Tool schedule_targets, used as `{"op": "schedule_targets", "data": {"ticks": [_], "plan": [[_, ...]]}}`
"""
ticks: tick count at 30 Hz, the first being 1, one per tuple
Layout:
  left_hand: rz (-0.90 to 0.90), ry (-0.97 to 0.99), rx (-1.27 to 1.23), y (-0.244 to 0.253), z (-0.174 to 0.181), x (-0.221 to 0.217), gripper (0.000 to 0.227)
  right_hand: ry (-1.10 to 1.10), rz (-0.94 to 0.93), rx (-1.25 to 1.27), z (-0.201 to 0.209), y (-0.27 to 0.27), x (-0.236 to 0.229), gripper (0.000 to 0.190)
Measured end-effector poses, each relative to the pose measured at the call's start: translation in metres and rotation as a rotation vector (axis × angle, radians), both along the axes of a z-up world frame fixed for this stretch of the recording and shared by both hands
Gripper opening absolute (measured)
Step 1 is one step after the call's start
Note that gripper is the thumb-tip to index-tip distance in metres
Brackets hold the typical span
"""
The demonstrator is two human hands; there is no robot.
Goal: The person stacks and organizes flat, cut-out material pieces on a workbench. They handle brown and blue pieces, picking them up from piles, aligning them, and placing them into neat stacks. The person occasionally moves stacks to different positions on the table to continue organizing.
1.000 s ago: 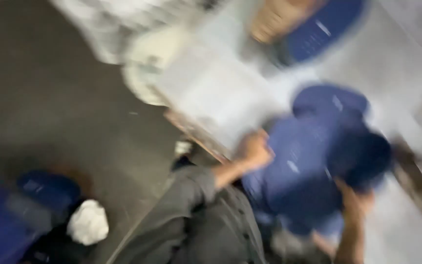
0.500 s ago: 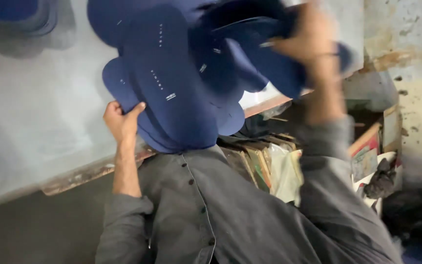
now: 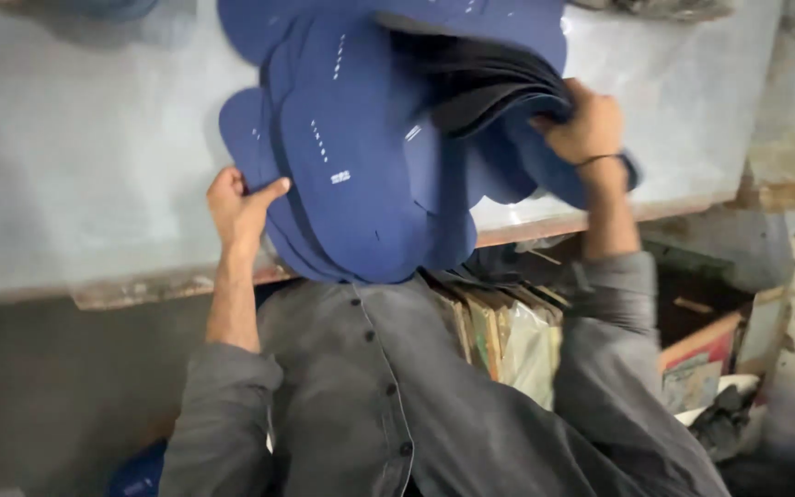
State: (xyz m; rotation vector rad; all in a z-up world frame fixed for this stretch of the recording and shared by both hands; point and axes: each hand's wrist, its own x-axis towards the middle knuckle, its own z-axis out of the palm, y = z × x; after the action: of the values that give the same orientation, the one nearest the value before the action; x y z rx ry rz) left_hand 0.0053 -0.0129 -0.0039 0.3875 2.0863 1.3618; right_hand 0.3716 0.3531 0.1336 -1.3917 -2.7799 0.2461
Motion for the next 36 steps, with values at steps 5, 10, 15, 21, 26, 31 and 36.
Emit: {"op": "schedule_targets", "data": {"ticks": [5, 10, 15, 21, 26, 31, 36], "plan": [[0.045, -0.135, 0.087, 0.006, -0.006, 0.004, 0.043, 0.119, -0.003, -0.242, 0.118, -0.032, -0.015, 0.045], [0.075, -0.189, 0.21, 0.007, 0.013, 0.0, 0.044, 0.767, -0.339, -0.842, 0.075, -0.089, -0.047, 0.055], [-0.115, 0.019, 0.077, -0.01, -0.022, -0.012, 0.047, 0.657, -0.184, -0.535, -0.112, -0.165, -0.139, 0.109], [-0.181, 0.088, 0.093, -0.013, -0.061, -0.018, 0.052, 0.401, -0.135, -0.36, -0.01, -0.218, -0.225, 0.059], [-0.122, -0.247, 0.482, -0.08, -0.035, -0.084, 0.036, 0.192, 0.238, -0.002, 0.108, -0.269, -0.255, 0.053], [0.318, 0.108, 0.63, -0.134, 0.133, -0.164, 0.038, 0.267, 0.389, 0.081, 0.141, -0.314, -0.296, 0.093], [-0.153, 0.597, 0.566, -0.157, 0.226, -0.147, 0.064, -0.148, 0.579, -0.086, 0.033, -0.329, -0.347, 0.052]]}}
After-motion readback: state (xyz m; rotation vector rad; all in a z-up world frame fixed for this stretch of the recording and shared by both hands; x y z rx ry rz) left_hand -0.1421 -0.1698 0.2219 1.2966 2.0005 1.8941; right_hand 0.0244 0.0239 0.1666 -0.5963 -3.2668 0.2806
